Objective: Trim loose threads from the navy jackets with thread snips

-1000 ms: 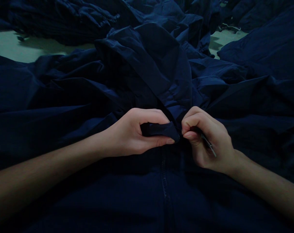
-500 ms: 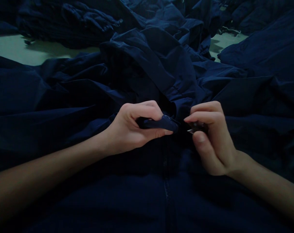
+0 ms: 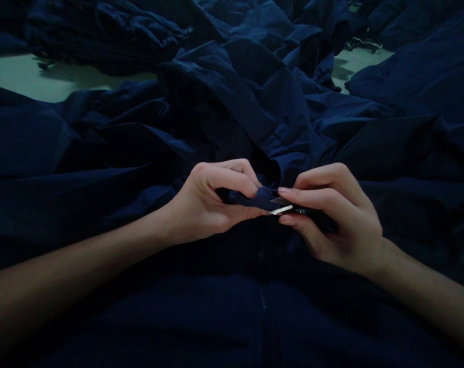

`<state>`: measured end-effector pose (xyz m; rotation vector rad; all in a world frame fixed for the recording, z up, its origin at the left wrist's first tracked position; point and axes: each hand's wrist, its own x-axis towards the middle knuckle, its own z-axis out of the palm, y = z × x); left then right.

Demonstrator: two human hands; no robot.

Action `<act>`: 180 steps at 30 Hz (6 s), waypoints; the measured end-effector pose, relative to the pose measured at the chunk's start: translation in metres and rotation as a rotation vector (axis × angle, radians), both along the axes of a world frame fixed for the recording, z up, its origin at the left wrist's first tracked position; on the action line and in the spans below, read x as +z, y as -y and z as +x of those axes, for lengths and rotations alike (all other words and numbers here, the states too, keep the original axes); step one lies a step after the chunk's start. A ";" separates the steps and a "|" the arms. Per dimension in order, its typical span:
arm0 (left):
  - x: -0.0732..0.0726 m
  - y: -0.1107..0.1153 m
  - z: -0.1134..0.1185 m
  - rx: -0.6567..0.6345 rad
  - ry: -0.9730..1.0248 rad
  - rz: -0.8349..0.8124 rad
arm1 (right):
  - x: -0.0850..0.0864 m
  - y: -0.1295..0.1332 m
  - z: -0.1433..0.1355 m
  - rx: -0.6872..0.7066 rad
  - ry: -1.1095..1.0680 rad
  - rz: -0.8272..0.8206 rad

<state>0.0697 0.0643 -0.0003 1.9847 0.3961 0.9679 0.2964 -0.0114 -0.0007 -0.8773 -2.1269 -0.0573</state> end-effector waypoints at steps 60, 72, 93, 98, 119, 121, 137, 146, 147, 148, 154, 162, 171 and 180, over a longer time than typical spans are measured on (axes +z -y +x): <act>0.006 -0.001 -0.002 -0.128 -0.115 -0.107 | -0.009 -0.004 -0.003 0.011 -0.136 -0.220; 0.001 -0.003 -0.002 -0.074 -0.086 -0.063 | 0.000 0.001 -0.001 0.079 -0.130 -0.257; 0.013 0.002 0.000 -0.179 -0.261 -0.269 | -0.008 -0.009 -0.001 0.038 -0.196 -0.211; 0.014 -0.001 0.000 -0.153 -0.246 -0.306 | -0.008 -0.010 -0.003 -0.046 -0.225 -0.191; 0.004 0.008 0.000 -0.043 -0.009 0.016 | -0.002 0.003 0.001 0.080 -0.048 -0.003; 0.004 0.009 0.000 -0.018 0.027 0.020 | -0.003 0.004 0.002 0.072 -0.003 0.021; 0.005 0.008 0.000 -0.066 0.135 -0.097 | 0.004 0.003 0.001 0.105 0.119 0.128; -0.004 0.009 -0.004 -0.073 0.125 -0.165 | 0.002 0.001 -0.001 0.165 0.113 0.076; -0.003 0.010 -0.004 -0.070 0.121 -0.175 | 0.001 0.001 0.000 0.166 0.105 0.072; -0.002 0.010 -0.004 -0.065 0.112 -0.170 | 0.000 0.001 0.000 0.162 0.099 0.069; 0.009 0.014 -0.003 -0.082 0.027 0.025 | -0.002 0.002 0.003 0.124 0.109 0.071; 0.001 0.014 0.002 0.072 -0.057 -0.065 | -0.007 0.003 0.004 0.102 -0.003 0.043; -0.003 0.015 0.001 0.149 -0.066 0.076 | 0.001 0.006 -0.003 0.094 -0.059 -0.045; 0.000 0.018 -0.001 0.160 -0.009 0.166 | -0.008 0.001 0.000 0.043 -0.088 -0.084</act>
